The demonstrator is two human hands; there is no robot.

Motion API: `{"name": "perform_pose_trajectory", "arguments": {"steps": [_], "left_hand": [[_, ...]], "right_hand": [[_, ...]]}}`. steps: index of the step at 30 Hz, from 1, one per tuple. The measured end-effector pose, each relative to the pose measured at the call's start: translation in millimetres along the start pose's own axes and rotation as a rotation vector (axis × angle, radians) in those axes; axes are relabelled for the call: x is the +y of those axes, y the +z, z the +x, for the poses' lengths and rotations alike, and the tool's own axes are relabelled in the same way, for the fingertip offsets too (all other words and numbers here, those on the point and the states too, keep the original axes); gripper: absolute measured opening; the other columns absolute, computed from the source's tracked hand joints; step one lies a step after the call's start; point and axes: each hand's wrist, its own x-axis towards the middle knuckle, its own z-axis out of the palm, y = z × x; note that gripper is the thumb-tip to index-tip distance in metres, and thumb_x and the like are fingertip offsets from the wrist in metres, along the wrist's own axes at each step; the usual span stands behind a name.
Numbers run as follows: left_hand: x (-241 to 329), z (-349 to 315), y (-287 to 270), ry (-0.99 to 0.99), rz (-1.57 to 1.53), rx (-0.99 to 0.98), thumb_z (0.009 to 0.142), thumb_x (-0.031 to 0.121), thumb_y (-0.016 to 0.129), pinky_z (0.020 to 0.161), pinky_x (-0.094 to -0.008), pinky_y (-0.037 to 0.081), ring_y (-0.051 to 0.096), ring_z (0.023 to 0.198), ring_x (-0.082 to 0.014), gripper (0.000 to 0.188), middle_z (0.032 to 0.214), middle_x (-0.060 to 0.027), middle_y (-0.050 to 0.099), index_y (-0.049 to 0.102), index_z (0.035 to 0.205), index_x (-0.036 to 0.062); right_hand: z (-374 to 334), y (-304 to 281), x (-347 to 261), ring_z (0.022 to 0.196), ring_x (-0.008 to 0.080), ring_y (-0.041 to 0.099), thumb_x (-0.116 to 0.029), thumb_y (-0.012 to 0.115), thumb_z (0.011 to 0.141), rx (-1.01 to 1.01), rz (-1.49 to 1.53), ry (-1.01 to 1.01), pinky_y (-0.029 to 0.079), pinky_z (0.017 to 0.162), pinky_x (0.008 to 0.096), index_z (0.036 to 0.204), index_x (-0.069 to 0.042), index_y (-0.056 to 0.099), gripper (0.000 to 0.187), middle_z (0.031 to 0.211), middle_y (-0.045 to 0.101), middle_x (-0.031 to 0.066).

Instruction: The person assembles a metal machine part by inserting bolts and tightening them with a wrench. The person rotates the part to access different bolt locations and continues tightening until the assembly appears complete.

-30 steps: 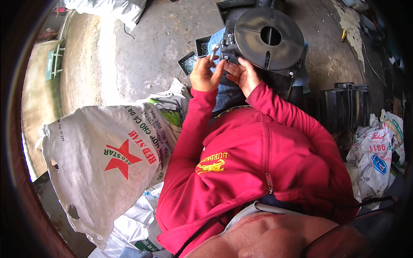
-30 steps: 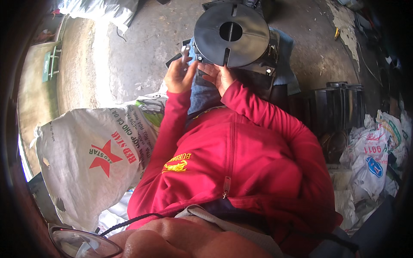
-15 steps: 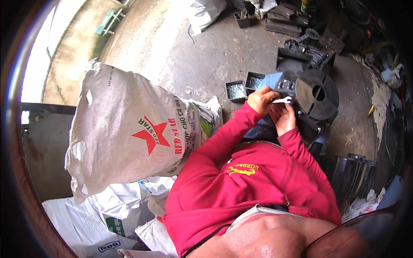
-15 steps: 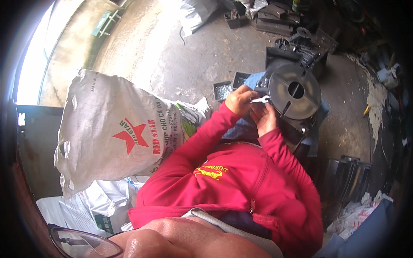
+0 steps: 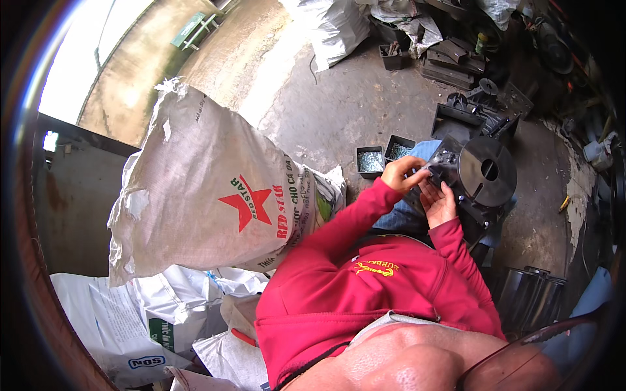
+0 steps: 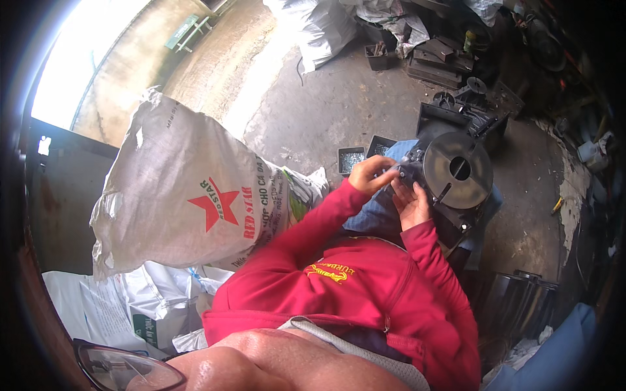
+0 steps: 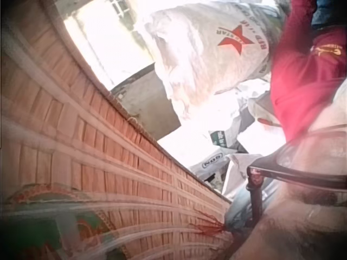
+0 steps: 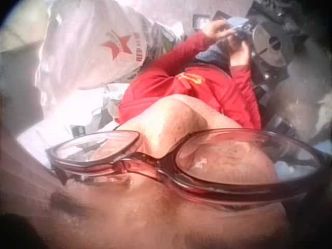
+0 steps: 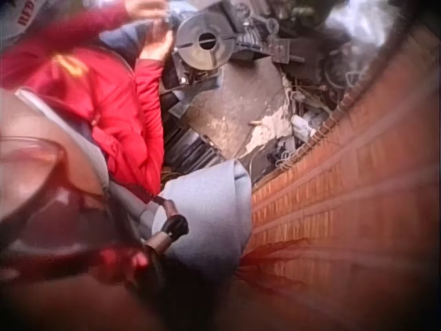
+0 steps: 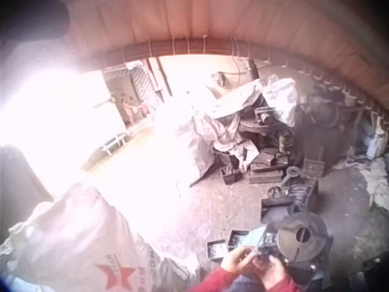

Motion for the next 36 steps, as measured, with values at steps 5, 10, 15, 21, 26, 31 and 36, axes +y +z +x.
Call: {"name": "perform_pose_trajectory", "arguments": {"steps": [5, 10, 15, 21, 26, 31, 36], "left_hand": [[8.2, -59.3, -3.6, -0.843, -0.555, -0.044, 0.091, 0.029, 0.047, 0.037, -0.0199, 0.031, 0.041, 0.043, -0.0045, 0.027, 0.063, 0.0024, 0.05, 0.06, 0.096, 0.0053], [2.7, -93.1, -1.5, -1.072, -0.759, -0.048, 0.091, 0.03, 0.047, 0.035, -0.0204, 0.031, 0.041, 0.04, -0.0064, 0.027, 0.062, 0.0022, 0.05, 0.06, 0.098, 0.0063], [-12.7, -104.3, 5.8, -0.91, -0.851, -0.08, 0.09, 0.026, 0.049, 0.035, -0.0199, 0.028, 0.037, 0.038, -0.0045, 0.023, 0.056, 0.0036, 0.046, 0.059, 0.097, 0.0059], [-16.5, -47.7, 7.2, -0.897, -0.717, 0.129, 0.089, 0.024, 0.053, 0.032, -0.0195, 0.026, 0.035, 0.036, -0.0034, 0.017, 0.063, 0.0004, 0.054, 0.055, 0.091, 0.0067], [-31.7, -25.1, 23.5, -0.73, -0.699, 0.209, 0.087, 0.025, 0.055, 0.03, -0.0207, 0.026, 0.035, 0.033, -0.0039, 0.019, 0.076, -0.0036, 0.061, 0.052, 0.092, 0.0064], [-29.8, -41.7, 21.0, -0.819, -0.713, 0.152, 0.09, 0.024, 0.05, 0.03, -0.0211, 0.026, 0.037, 0.033, -0.0052, 0.024, 0.08, -0.0053, 0.061, 0.052, 0.105, 0.0046], [-10.9, -73.0, -0.5, -0.88, -0.647, -0.097, 0.09, 0.024, 0.05, 0.051, -0.0219, 0.044, 0.054, 0.057, -0.0091, 0.026, 0.073, -0.0037, 0.059, 0.061, 0.102, 0.0044]], "right_hand": [[1.4, -4.6, -2.1, 0.11, 0.0201, 0.052, -0.028, 0.053, 0.086, 0.005, 0.017, 0.021, 0.044, 0.084, 0.0284, 0.109, 0.001, 0.053, 0.037, 0.116, 0.056, 0.0117], [3.4, -9.4, -2.5, 0.112, 0.0221, 0.051, -0.023, 0.053, 0.087, -0.029, 0.148, 0.09, 0.045, 0.083, 0.0288, 0.107, 0.003, 0.053, 0.033, 0.116, 0.056, 0.014], [3.8, -9.9, 0.5, 0.113, 0.0234, 0.05, -0.019, 0.055, 0.086, 0.022, 0.193, 0.079, 0.045, 0.083, 0.0296, 0.104, 0.004, 0.055, 0.029, 0.115, 0.056, 0.0151], [3.1, -8.0, 0.8, 0.111, 0.0265, 0.051, -0.017, 0.061, 0.081, 0.036, 0.193, 0.018, 0.046, 0.083, 0.0312, 0.092, -0.006, 0.051, 0.019, 0.112, 0.055, 0.0186], [-1.3, 2.7, 4.7, 0.109, 0.0266, 0.052, -0.015, 0.06, 0.081, 0.102, 0.222, -0.009, 0.046, 0.083, 0.0316, 0.092, -0.004, 0.051, 0.018, 0.111, 0.055, 0.0194], [2.9, -8.5, 11.5, 0.112, 0.0273, 0.05, -0.016, 0.054, 0.085, 0.088, 0.268, -0.024, 0.046, 0.085, 0.0325, 0.099, 0.0, 0.054, 0.021, 0.117, 0.053, 0.0202], [7.6, -13.8, 16.0, 0.112, 0.0295, 0.049, -0.016, 0.052, 0.086, 0.074, 0.257, -0.111, 0.044, 0.088, 0.0338, 0.1, 0.0, 0.054, 0.021, 0.118, 0.051, 0.0239]]}}
